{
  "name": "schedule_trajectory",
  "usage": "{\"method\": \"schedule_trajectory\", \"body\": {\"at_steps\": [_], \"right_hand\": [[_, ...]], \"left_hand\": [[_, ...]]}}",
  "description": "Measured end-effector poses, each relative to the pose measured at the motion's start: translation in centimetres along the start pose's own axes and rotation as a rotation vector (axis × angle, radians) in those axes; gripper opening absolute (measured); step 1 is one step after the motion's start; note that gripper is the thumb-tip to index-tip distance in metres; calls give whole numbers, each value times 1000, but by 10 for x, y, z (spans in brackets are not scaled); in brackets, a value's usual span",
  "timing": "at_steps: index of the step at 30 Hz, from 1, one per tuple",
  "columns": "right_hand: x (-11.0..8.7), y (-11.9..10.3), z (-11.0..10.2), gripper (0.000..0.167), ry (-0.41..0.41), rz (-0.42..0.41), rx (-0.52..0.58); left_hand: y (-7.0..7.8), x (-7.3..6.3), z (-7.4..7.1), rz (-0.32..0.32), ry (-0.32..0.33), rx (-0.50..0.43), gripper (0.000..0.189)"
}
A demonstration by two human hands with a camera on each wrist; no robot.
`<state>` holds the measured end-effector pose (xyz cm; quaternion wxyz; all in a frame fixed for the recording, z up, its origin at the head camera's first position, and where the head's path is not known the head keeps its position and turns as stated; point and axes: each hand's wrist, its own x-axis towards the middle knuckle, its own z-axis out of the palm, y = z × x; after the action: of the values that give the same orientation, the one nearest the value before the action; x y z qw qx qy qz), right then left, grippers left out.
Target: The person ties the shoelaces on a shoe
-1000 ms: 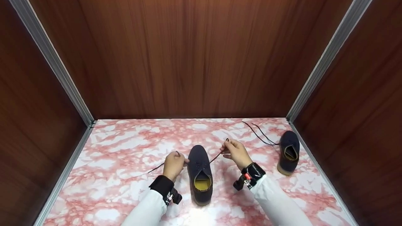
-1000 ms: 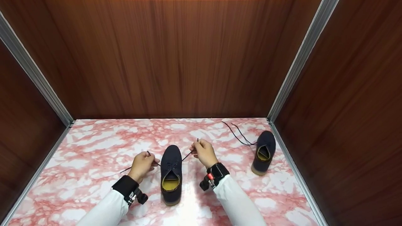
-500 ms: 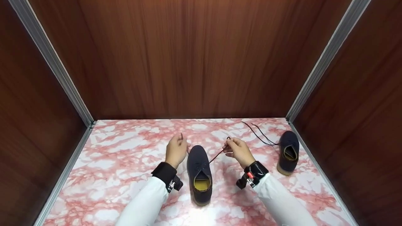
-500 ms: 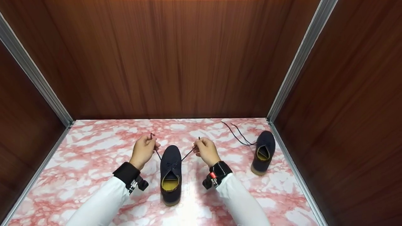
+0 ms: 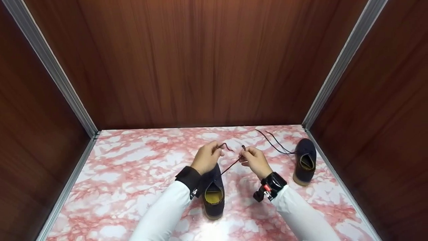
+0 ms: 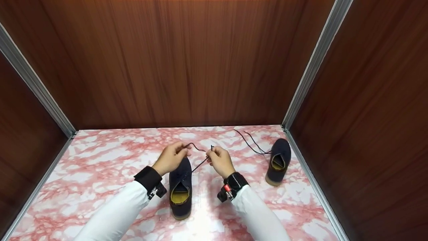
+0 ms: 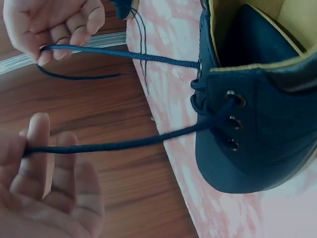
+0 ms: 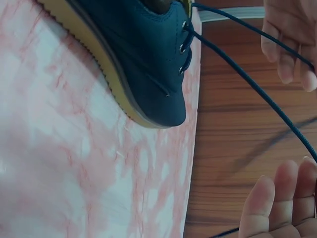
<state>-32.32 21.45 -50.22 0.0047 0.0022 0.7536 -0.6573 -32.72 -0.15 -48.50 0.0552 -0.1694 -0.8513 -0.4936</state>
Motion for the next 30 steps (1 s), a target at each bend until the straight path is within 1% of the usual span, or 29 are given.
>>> {"method": "schedule_trajectory", "body": {"at_steps": [2,4,6,7,9,11,12,15,17,21,25,28,30], "right_hand": [[0,0,0,18,0,-7,-12],[1,0,-1,19,-7,-11,-22],[2,1,-2,20,-17,-12,-31],[3,1,-2,21,-23,-12,-37],[5,2,-3,23,-33,-11,-50],[6,2,-4,24,-37,-15,-64],[7,3,-4,24,-36,-16,-68],[8,2,-7,22,-32,-27,-78],[9,1,-8,19,-28,-37,-89],[13,-2,-9,17,-32,-59,-116],[18,-8,-8,19,-39,-74,-148],[21,-13,-7,21,-43,-87,-199],[22,-16,-6,23,-45,-101,-246]], "left_hand": [[-5,0,3,1,-49,14,15],[-14,-1,4,-15,-99,35,13],[-24,-4,4,-47,-139,63,11],[-29,-5,3,-74,-156,72,11],[-39,-8,0,-123,-176,78,13],[-48,-11,-3,-160,-181,64,17],[-52,-12,-6,-179,-183,49,18],[-60,-14,-12,-208,-193,-11,19],[-62,-15,-16,-225,-204,-40,16],[-63,-16,-20,-235,-219,-60,9],[-61,-16,-18,-218,-204,-62,7],[-59,-15,-15,-190,-197,-68,11],[-57,-14,-12,-170,-204,-83,13]]}}
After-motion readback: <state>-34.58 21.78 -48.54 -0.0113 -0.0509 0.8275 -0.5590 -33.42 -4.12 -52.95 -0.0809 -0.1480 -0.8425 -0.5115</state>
